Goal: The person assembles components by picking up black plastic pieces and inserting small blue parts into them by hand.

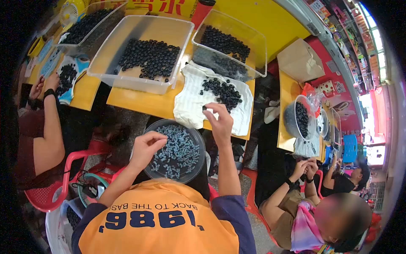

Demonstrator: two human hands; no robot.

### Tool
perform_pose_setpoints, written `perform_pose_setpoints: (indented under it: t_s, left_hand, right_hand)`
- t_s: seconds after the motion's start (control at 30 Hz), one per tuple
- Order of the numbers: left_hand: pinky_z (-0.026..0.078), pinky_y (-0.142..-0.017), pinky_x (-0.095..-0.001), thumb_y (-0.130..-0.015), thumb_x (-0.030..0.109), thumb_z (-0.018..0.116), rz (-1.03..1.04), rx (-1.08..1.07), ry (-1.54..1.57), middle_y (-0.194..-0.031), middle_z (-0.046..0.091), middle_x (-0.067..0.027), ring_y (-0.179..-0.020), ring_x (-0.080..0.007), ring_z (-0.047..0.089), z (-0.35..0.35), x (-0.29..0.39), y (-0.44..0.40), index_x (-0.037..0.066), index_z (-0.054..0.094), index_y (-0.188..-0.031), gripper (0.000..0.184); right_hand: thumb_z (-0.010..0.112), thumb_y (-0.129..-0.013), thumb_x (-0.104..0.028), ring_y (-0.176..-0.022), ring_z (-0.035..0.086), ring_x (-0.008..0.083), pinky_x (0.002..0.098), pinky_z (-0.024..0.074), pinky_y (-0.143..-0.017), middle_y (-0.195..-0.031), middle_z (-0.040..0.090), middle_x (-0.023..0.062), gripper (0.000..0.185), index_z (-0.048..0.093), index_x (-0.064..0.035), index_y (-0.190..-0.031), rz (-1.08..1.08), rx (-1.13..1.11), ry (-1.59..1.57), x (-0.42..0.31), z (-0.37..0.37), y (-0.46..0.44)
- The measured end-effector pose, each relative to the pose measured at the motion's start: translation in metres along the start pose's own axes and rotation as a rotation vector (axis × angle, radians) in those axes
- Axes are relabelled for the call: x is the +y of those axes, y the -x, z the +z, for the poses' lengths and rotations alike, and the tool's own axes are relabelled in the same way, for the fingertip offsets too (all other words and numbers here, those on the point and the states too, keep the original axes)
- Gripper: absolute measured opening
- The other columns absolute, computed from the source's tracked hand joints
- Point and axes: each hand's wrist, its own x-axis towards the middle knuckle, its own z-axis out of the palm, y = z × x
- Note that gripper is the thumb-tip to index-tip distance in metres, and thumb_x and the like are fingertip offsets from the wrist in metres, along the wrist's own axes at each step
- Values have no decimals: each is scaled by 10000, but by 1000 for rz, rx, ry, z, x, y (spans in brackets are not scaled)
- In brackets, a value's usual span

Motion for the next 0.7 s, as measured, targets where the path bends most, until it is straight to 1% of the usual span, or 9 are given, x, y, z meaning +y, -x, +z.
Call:
perform_pose_setpoints:
  t_s: [0.03,0.1,0.13,0.2,0.27,0.3,0.37,0.53,0.7]
  left_hand:
    - [462,-650,-209,-832,30,664,-8,12,-1,-852,667,-39,-723,-94,592,2,1,-4,-14,688,-921,102]
    - [507,-708,-230,-872,39,620,-70,-52,338,-940,684,-83,-778,-113,629,7,1,-13,-28,670,-977,134]
    - [536,-760,-267,-897,48,591,-98,-88,403,-994,681,-123,-836,-142,655,10,-1,-16,-29,642,-1047,176]
    - [539,-761,-271,-900,51,591,-161,-110,523,-1002,679,-124,-845,-152,659,13,5,-15,-26,632,-1072,192]
    - [547,-735,-272,-901,46,595,-227,-155,704,-994,675,-116,-840,-175,667,15,5,-14,-10,615,-1096,204]
    - [547,-735,-272,-901,46,595,-239,-137,707,-994,675,-116,-840,-175,667,14,-1,-13,-10,615,-1096,204]
    - [533,-719,-245,-888,60,626,-174,-164,758,-969,676,-85,-819,-137,655,11,-17,-10,1,631,-1058,180]
    - [552,-720,-252,-876,32,631,-223,-67,886,-948,677,-70,-819,-139,662,-13,-28,-4,17,645,-1052,178]
    - [560,-724,-257,-869,18,634,-227,-109,941,-957,679,-90,-812,-146,666,-35,-33,3,0,639,-1088,220]
  right_hand:
    - [694,-764,52,-872,548,148,251,424,-765,-1004,646,74,231,672,-20,-983,3,-17,-169,-10,5,9]
    - [651,-763,118,-895,534,141,255,427,-788,-989,634,79,290,654,26,-1038,181,6,-492,-28,18,30]
    - [655,-759,119,-918,540,145,254,428,-797,-991,635,76,293,655,28,-1038,192,6,-567,-36,25,37]
    - [658,-756,120,-940,546,149,253,430,-806,-993,635,74,297,656,31,-1039,220,-4,-653,-44,34,48]
    - [669,-737,115,-959,568,172,263,437,-824,-998,645,76,292,666,17,-1012,98,-87,-535,-48,43,56]
    - [669,-737,115,-959,568,172,263,437,-824,-998,645,76,292,666,17,-1012,115,-98,-543,-50,46,59]
    - [679,-720,106,-941,585,195,280,445,-828,-1008,657,83,289,678,-11,-984,-46,-176,-283,-53,56,61]
    - [722,-725,6,-925,601,209,300,458,-826,-1000,684,55,196,707,-55,-911,-141,-305,-115,-65,72,56]
    - [689,-747,41,-956,583,193,294,446,-850,-1011,676,70,196,705,-40,-925,-148,-400,-103,-70,83,58]
